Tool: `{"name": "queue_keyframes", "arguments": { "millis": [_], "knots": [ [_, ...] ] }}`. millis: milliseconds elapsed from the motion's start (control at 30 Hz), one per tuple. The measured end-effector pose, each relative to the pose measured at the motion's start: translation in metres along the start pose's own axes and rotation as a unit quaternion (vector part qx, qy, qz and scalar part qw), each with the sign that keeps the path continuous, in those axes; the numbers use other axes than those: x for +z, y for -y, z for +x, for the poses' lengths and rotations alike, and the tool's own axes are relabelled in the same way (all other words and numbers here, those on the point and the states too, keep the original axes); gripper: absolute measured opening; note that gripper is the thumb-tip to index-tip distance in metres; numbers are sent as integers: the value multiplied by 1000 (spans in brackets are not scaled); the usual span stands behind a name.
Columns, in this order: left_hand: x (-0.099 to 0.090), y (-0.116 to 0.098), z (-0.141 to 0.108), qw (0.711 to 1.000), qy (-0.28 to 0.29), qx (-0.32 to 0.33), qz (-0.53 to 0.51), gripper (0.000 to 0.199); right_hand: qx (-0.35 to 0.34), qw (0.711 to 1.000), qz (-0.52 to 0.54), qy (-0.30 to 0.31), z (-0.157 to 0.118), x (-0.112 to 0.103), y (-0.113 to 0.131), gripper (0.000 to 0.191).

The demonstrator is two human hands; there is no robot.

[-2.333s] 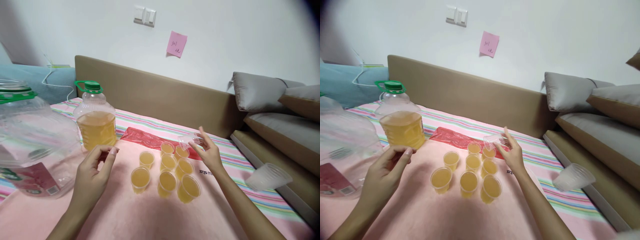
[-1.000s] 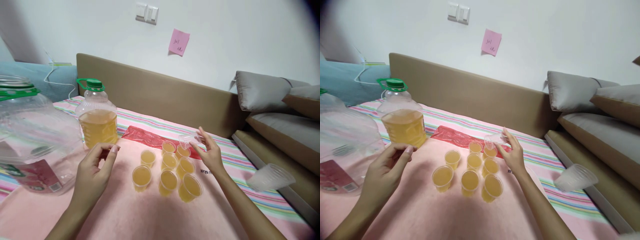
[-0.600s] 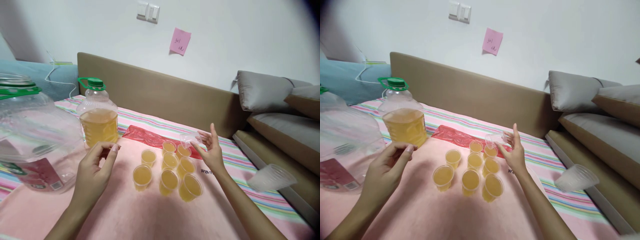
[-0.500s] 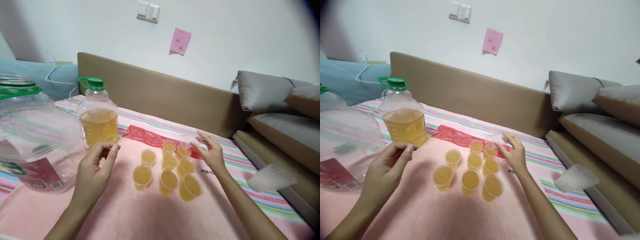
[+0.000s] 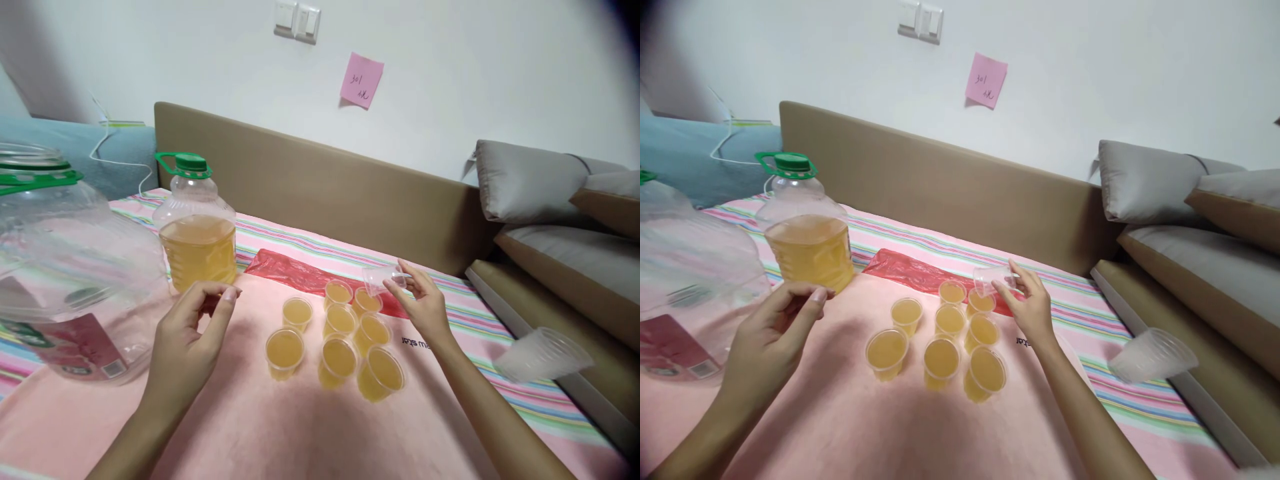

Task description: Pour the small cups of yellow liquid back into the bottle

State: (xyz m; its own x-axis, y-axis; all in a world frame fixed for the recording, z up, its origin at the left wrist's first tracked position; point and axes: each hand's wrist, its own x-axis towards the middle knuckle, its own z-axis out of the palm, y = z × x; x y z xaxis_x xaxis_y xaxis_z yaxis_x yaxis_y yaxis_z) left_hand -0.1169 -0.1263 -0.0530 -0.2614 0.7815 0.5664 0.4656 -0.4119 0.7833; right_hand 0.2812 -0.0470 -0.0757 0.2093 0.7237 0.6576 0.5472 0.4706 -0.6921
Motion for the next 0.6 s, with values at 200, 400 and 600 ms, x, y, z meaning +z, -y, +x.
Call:
{"name": "queue_keyframes", "arguments": {
  "millis": [200,400,600],
  "knots": [
    [0,-1,0,1000,-1,-1,-2,20,21,1000,6,8,0,-1,3,68],
    [1,0,2,1000,-2,-2,-8,19,77,995,53,-41,4,-2,16,90],
    [1,1,7,1000,-9,-19,-17,21,133,987,87,-33,-32,-26,48,86]
  ]
}}
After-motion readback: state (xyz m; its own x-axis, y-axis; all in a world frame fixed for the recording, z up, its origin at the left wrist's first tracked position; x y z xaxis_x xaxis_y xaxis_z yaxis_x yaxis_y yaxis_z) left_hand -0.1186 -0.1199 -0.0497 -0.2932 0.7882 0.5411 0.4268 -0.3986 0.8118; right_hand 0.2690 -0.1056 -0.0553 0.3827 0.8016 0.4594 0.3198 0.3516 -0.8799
